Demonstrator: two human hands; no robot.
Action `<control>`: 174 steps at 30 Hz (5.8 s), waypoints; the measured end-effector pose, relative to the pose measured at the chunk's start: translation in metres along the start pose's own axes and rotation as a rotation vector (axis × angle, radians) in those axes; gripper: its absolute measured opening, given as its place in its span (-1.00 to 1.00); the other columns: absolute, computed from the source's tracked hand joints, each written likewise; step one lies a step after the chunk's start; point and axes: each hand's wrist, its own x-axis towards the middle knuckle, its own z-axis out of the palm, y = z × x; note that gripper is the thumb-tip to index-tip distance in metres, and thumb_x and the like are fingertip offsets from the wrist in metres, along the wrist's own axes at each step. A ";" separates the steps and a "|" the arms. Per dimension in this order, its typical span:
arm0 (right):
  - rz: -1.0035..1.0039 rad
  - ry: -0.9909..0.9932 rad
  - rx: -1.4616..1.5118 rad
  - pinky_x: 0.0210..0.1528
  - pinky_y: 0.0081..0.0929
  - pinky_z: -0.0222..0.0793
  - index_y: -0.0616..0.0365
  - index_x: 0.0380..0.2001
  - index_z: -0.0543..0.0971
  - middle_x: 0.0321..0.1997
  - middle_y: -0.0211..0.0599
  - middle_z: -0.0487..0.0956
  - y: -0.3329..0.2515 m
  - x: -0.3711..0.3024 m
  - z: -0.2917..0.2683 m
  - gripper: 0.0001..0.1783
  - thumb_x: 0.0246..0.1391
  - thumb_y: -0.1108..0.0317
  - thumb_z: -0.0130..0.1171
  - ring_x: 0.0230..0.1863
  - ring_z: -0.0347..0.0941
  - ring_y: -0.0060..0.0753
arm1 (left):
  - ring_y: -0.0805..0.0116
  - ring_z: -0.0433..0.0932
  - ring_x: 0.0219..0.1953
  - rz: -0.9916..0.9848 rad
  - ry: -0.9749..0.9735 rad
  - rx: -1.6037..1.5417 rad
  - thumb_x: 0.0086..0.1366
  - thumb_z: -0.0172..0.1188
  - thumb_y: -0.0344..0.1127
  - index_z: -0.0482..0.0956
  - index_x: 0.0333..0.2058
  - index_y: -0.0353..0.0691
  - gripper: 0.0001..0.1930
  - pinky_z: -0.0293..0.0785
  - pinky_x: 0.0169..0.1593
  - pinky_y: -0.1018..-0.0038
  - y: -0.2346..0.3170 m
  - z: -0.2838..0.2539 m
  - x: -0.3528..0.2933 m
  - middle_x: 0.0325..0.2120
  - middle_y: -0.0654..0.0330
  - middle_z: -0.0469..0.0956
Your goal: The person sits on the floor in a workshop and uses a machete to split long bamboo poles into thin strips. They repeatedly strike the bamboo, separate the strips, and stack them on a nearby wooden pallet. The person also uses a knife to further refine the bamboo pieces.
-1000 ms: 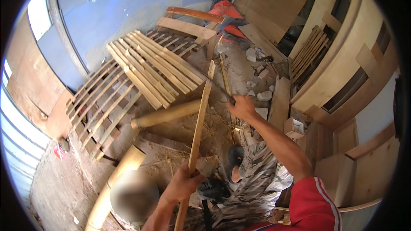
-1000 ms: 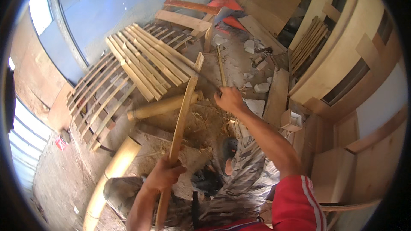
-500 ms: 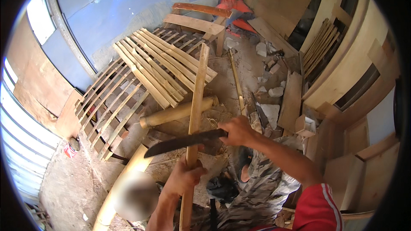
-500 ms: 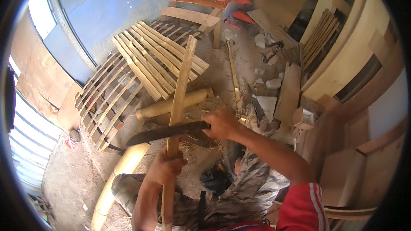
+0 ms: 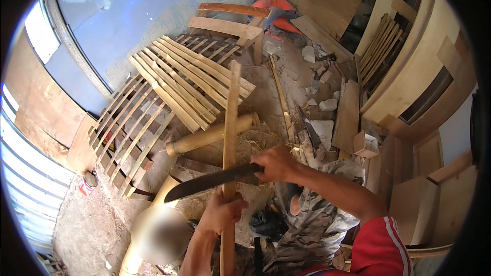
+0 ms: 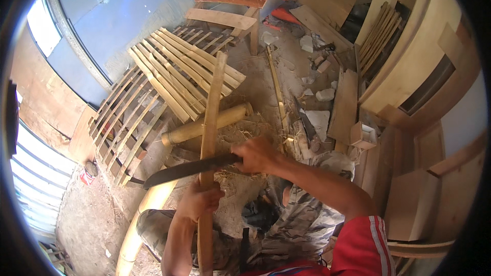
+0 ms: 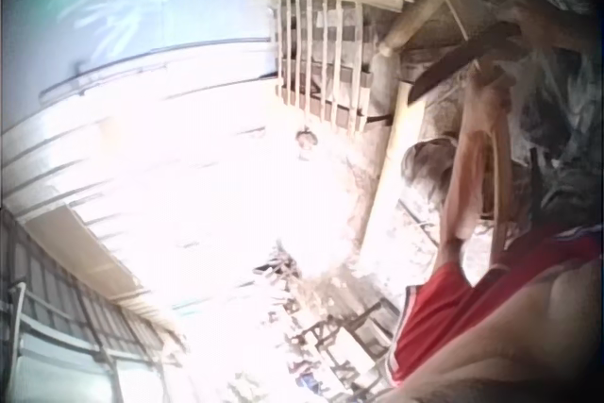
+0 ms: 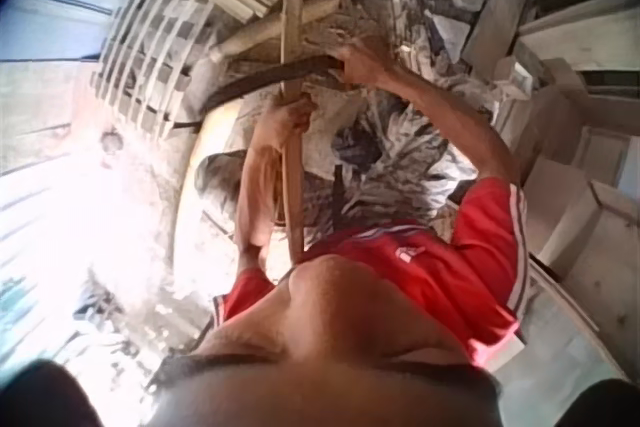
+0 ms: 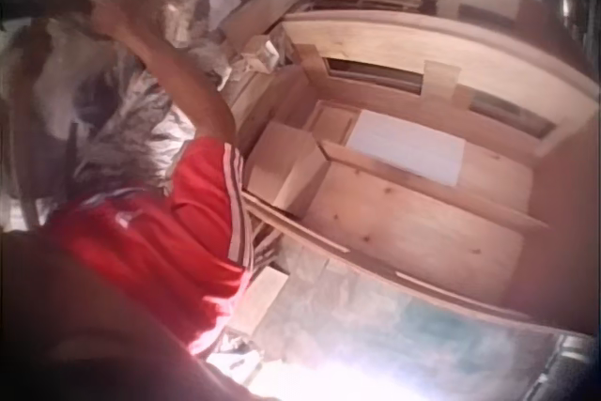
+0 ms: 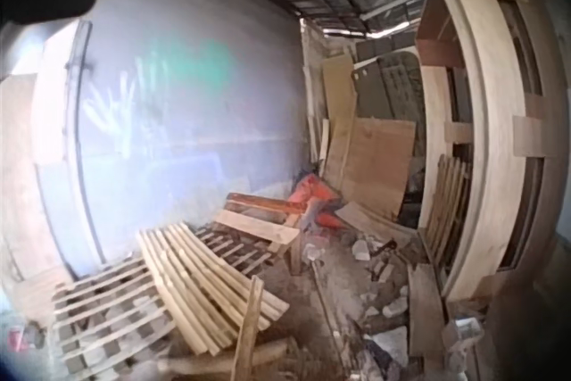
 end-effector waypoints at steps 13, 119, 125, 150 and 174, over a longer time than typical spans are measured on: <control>0.401 0.101 -0.031 -0.28 -0.04 0.53 0.10 -0.37 0.64 -0.58 -0.10 0.59 0.060 0.026 -0.026 -0.66 -0.08 0.05 0.28 -0.44 0.59 0.07 | 0.59 0.25 -0.70 -0.042 -0.169 0.138 0.09 0.20 -0.63 0.23 0.28 -0.26 -0.27 0.17 -0.64 0.60 0.000 -0.004 -0.011 -0.65 0.39 0.27; -0.205 0.120 0.041 -0.48 -0.17 0.44 0.04 -0.57 0.58 -0.59 -0.23 0.57 -0.011 0.050 -0.017 -0.75 -0.36 0.23 0.42 -0.54 0.56 -0.09 | 0.53 0.29 -0.76 0.122 0.314 -0.117 0.42 0.03 0.14 0.65 -0.07 -0.12 -0.54 0.21 -0.68 0.56 -0.007 -0.027 0.024 -0.70 0.36 0.35; -0.326 0.028 0.044 -0.50 -0.19 0.45 0.07 -0.56 0.59 -0.63 -0.20 0.56 -0.031 0.030 -0.011 -0.72 -0.26 0.14 0.41 -0.57 0.55 -0.10 | 0.55 0.30 -0.77 0.100 0.374 -0.137 0.45 -0.01 0.10 0.62 -0.03 -0.17 -0.53 0.20 -0.70 0.58 -0.008 -0.029 0.029 -0.71 0.36 0.36; 0.145 0.041 -0.029 -0.41 -0.15 0.51 0.05 -0.40 0.67 -0.55 -0.15 0.62 0.037 0.076 -0.019 -0.70 -0.09 0.07 0.35 -0.48 0.60 -0.05 | 0.60 0.18 -0.82 0.092 0.303 -0.009 0.51 -0.10 0.06 0.54 0.04 -0.31 -0.48 0.09 -0.73 0.60 -0.008 -0.017 0.011 -0.74 0.39 0.27; -0.306 0.105 -0.037 -0.50 -0.15 0.45 0.07 -0.55 0.60 -0.64 -0.19 0.55 0.004 0.057 0.001 -0.72 -0.19 0.10 0.38 -0.60 0.55 -0.14 | 0.57 0.20 -0.82 0.091 0.299 -0.068 0.54 -0.21 0.04 0.54 0.05 -0.31 -0.46 0.15 -0.71 0.57 -0.009 -0.028 0.012 -0.74 0.37 0.27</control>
